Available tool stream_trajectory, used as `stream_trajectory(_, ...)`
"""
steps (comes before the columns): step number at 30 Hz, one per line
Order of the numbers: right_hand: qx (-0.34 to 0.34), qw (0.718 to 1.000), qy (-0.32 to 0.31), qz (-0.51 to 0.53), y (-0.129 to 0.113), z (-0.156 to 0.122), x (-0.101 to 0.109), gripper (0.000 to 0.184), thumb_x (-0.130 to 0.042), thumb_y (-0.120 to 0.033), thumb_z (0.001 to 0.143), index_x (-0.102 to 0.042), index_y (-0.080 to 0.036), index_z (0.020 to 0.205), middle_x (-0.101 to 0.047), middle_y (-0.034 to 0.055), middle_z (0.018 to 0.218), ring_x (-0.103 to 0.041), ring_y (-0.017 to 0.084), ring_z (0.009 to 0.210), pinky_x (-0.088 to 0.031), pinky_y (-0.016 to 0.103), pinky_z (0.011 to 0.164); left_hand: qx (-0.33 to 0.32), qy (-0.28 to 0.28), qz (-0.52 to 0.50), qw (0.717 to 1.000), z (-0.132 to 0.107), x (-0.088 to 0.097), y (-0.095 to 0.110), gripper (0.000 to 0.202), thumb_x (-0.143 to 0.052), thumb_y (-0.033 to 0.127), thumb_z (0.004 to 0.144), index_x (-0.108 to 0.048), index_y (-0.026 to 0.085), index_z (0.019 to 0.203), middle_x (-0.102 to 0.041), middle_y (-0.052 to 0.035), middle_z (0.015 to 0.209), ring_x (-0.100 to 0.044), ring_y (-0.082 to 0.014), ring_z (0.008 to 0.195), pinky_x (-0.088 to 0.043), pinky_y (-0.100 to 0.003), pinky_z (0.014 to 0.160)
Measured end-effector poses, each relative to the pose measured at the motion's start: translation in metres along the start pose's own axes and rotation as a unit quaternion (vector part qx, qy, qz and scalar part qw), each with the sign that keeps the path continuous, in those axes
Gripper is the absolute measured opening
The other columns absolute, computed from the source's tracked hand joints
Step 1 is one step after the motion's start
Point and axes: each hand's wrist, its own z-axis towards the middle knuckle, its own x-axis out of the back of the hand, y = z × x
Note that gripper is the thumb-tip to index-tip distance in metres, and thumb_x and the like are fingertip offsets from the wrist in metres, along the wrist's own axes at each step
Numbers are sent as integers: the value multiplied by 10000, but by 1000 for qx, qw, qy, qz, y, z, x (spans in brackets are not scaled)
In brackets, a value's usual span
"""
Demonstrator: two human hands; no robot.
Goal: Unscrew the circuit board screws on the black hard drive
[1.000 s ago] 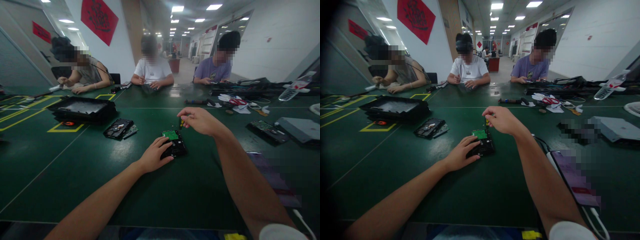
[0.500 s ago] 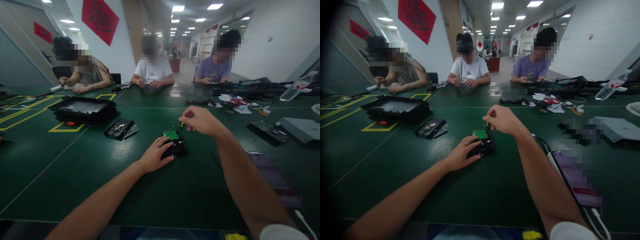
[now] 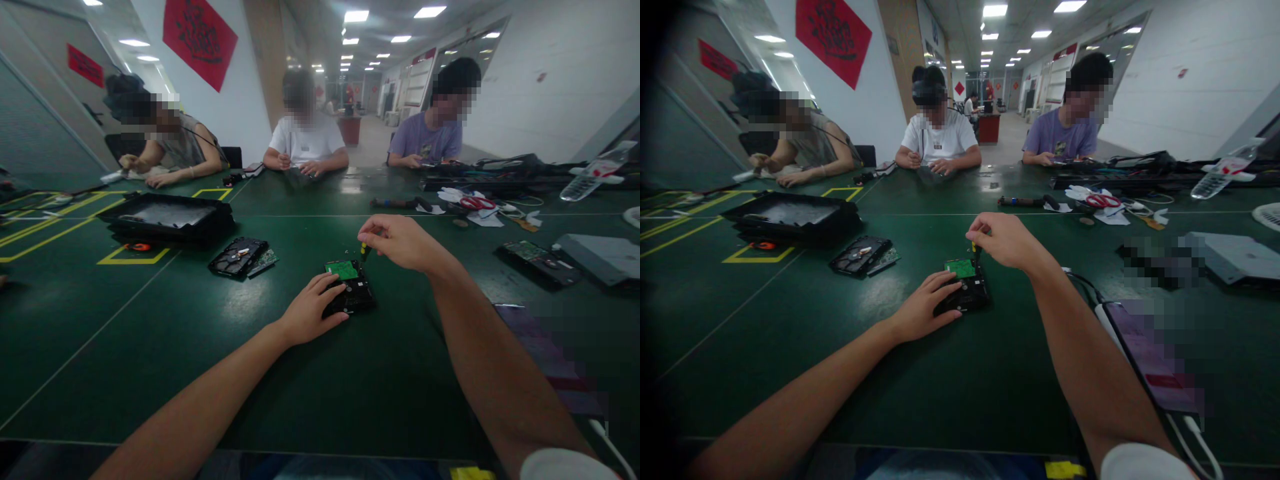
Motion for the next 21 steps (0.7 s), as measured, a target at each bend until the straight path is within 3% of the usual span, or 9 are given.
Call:
stream_trajectory(5, -57, 998, 17, -12, -1, -2, 0, 400, -807, -581, 885, -681, -202, 906, -778, 54, 851, -678, 167, 592, -481, 300, 598, 2, 2, -2, 1000, 0, 1, 0, 672, -710, 513, 1011, -515, 253, 1599, -492, -164, 1639, -412, -391, 1556, -419, -658, 1258)
stream_trajectory(11, -24, 997, -27, 62, -1, -3, -3, 128, -670, -317, 1003, -706, -209, 1061, -784, 36, 842, -728, 168, 667, -516, 274, 639, -3, 4, 0, 1000, 0, 0, -1, 672, -710, 517, 1008, -517, 257, 1597, -493, -159, 1639, -416, -390, 1552, -416, -656, 1261)
stream_trajectory(17, 36, 999, -24, 5, -2, 1, -1, 196, -651, -363, 1017, -791, -227, 1008, -786, 40, 922, -705, 191, 800, -489, 298, 729, -3, 7, -5, 1000, -1, 0, -1, 673, -715, 510, 1007, -514, 257, 1597, -494, -166, 1639, -421, -391, 1550, -423, -663, 1252)
stream_trajectory(21, 17, 1000, -9, 7, -2, 0, 0, 175, -668, -353, 1001, -779, -218, 1009, -792, 46, 958, -700, 181, 770, -492, 294, 710, 0, 10, -10, 1000, -1, -1, -1, 669, -722, 505, 1003, -518, 270, 1595, -499, -160, 1635, -419, -393, 1555, -429, -670, 1245)
